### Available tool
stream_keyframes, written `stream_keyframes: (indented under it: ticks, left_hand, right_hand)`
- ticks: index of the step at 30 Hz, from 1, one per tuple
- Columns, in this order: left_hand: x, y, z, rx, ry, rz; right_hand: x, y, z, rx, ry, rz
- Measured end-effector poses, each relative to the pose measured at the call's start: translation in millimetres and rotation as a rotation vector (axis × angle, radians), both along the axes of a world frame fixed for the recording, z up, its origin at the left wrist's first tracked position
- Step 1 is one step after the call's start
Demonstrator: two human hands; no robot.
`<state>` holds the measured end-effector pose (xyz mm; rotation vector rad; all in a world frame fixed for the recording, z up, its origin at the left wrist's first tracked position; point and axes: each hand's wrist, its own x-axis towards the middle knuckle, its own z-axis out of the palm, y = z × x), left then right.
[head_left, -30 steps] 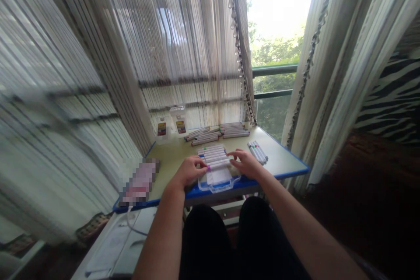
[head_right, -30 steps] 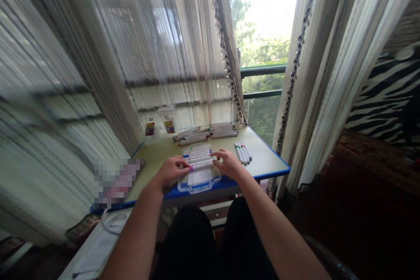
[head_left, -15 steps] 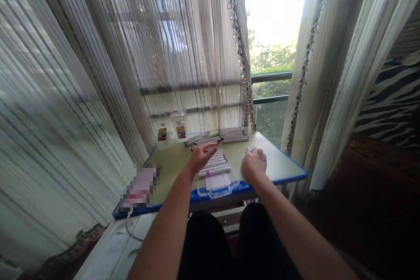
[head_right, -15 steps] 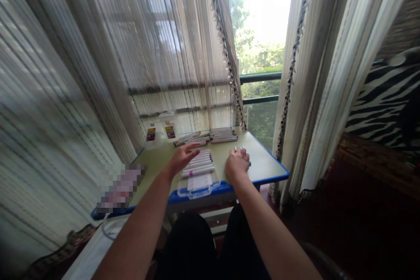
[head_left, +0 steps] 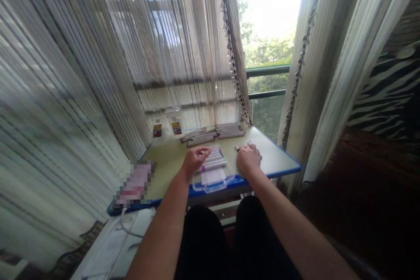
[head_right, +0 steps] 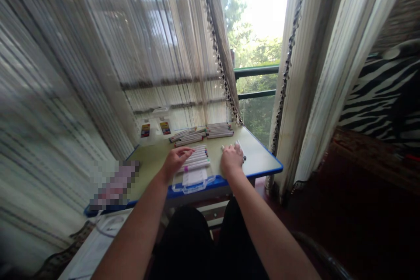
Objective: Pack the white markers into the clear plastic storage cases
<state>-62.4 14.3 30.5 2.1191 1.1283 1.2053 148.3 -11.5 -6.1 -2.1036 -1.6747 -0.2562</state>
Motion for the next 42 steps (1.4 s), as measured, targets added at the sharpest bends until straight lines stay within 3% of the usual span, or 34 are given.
stream_keyframes:
  ticks: [7, 13, 19, 22, 27, 37, 42]
  left_hand:
    - [-2, 3, -4.4, 0.028, 0.044, 0.044]
    - [1, 5, -7.4, 0.016, -0.012, -0.040]
    - [2, 2, -8.5, 0.024, 0.117, -0.111]
    - [0, 3, -9.2, 0.052, 0.106, -0.090]
    - [-6, 8, -9.3, -0.037, -0.078, -0.061]
    - [-9, 6, -6.8, -0.095, -0.112, -0.043]
    - [-20, -2, -13.3, -0.079, -0.076, 0.016]
  right_hand:
    - [1, -5, 3.9, 0.095, 0.005, 0.106]
    - [0, -4, 0.0, 0.323, 0.084, 0.476]
    - [-3, -5, 0.9, 0.404, 0.111, 0.757]
    - [-3, -5, 0.5, 0.403, 0.122, 0.718]
    - [0, -1, -4.8, 0.379, 0.191, 0.564]
    - [4, -1, -6.7, 0.428, 0.347, 0.550]
    - [5, -1, -6.2, 0.433, 0.361, 0.673]
